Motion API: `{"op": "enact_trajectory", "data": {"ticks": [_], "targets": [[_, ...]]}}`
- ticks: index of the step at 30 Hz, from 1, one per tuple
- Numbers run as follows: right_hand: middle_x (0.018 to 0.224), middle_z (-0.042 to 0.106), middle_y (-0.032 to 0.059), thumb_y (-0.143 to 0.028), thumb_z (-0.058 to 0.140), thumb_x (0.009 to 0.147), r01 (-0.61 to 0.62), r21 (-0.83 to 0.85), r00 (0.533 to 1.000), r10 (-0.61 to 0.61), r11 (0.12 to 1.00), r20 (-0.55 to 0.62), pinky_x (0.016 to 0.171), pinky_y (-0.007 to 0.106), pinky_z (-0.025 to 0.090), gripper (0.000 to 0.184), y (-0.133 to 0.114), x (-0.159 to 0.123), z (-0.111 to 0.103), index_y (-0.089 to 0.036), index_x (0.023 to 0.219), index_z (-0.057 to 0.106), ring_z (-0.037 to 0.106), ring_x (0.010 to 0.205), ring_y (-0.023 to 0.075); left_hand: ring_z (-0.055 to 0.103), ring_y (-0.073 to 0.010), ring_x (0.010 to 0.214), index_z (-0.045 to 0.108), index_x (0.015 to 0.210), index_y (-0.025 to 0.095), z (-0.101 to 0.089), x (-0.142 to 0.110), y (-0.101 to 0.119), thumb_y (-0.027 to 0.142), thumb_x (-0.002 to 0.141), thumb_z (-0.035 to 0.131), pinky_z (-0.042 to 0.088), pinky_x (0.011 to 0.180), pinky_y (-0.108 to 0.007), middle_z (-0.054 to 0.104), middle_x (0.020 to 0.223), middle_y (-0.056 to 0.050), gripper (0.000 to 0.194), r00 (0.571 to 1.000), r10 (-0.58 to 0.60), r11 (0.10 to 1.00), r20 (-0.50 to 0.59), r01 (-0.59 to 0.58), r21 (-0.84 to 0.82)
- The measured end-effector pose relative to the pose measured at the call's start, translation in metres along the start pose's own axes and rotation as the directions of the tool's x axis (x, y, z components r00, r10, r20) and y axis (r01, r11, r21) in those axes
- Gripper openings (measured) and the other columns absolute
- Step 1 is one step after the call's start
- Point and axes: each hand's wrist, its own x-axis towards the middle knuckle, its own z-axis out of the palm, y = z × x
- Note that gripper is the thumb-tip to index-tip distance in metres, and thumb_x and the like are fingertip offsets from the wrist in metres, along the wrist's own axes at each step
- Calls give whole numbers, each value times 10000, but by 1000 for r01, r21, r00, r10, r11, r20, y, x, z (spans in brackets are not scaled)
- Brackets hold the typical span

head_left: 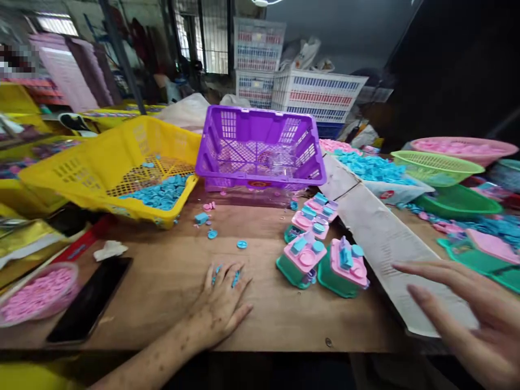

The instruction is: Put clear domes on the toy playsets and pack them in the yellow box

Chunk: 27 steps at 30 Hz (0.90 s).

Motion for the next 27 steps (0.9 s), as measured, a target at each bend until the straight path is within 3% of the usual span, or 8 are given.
{"op": "enact_trajectory", "data": {"ticks": [4, 9, 13, 16, 18, 20, 23, 27], "targets": [[1372, 752, 144, -715, 579, 1065, 67, -7, 997, -67, 998, 42, 1109, 604, 594, 557, -23, 18, 62, -297, 1384, 764, 728, 1270, 400, 210, -440, 1751, 347, 1785, 204, 0, 36, -5, 420, 1121, 540, 115, 1348, -861, 254, 1890, -188, 725, 978, -206, 979, 24, 205, 14], [1518, 625, 227, -686, 674, 1000, -128, -254, 984, 154, 959, 89, 1202, 716, 474, 628, -5, 6, 118, -251, 1448, 738, 575, 1434, 480, 264, -513, 1715, 507, 1669, 103, -27, 104, -41, 314, 1096, 507, 21, 1309, -900, 387, 1800, -303, 611, 953, -296, 952, -66, 288, -101], [1560, 603, 217, -549, 681, 996, -162, -203, 967, 196, 966, 162, 1193, 693, 502, 585, 9, -15, 133, -270, 1509, 668, 591, 1433, 471, 309, -461, 1699, 474, 1675, 104, -43, 138, -44, 467, 1088, 606, 68, 1400, -747, 436, 1769, -288, 703, 979, -124, 982, -162, 98, -163], [1533, 625, 202, -485, 621, 995, -98, -124, 977, 119, 987, 178, 1199, 653, 527, 550, 8, -21, 133, -271, 1500, 660, 592, 1476, 435, 426, -393, 1656, 384, 1746, 198, -33, 156, -15, 685, 778, 942, 301, 1410, -553, 455, 1779, -196, 1219, 976, 195, 931, -94, -214, -297], [1521, 633, 190, -506, 604, 1002, -54, -87, 982, 69, 995, 174, 1195, 657, 538, 542, 3, -23, 128, -290, 1494, 670, 601, 1480, 429, 370, -434, 1691, 251, 1799, 173, -22, 165, 7, 692, 616, 1027, 329, 1399, -564, 354, 1823, -234, 1507, 935, 349, 805, -60, -332, -492], [1534, 633, 172, -533, 604, 1024, -12, -29, 985, 17, 999, 171, 1189, 659, 554, 543, -6, -28, 121, -318, 1520, 660, 626, 1460, 425, 276, -494, 1721, 113, 1822, 125, -16, 164, 21, 674, 545, 1055, 283, 1412, -610, 248, 1845, -294, 1679, 925, 370, 693, -83, -335, -638], [1582, 627, 122, -510, 646, 1058, 36, 84, 975, -53, 996, 216, 1204, 624, 575, 520, -30, -42, 112, -384, 1563, 630, 647, 1455, 397, 307, -508, 1704, 90, 1830, 154, -18, 135, 20, 646, 507, 1075, 317, 1405, -598, 250, 1850, -270, 1722, 937, 328, 645, -121, -316, -696], [1660, 573, 96, -431, 662, 1082, 82, 221, 945, -146, 972, 293, 1225, 614, 577, 564, -80, -59, 113, -451, 1636, 558, 607, 1517, 380, 389, -541, 1653, 224, 1811, 185, -37, 63, -6, 626, 576, 1056, 335, 1379, -674, 395, 1785, -252, 1554, 981, 191, 780, -42, -178, -600]]}}
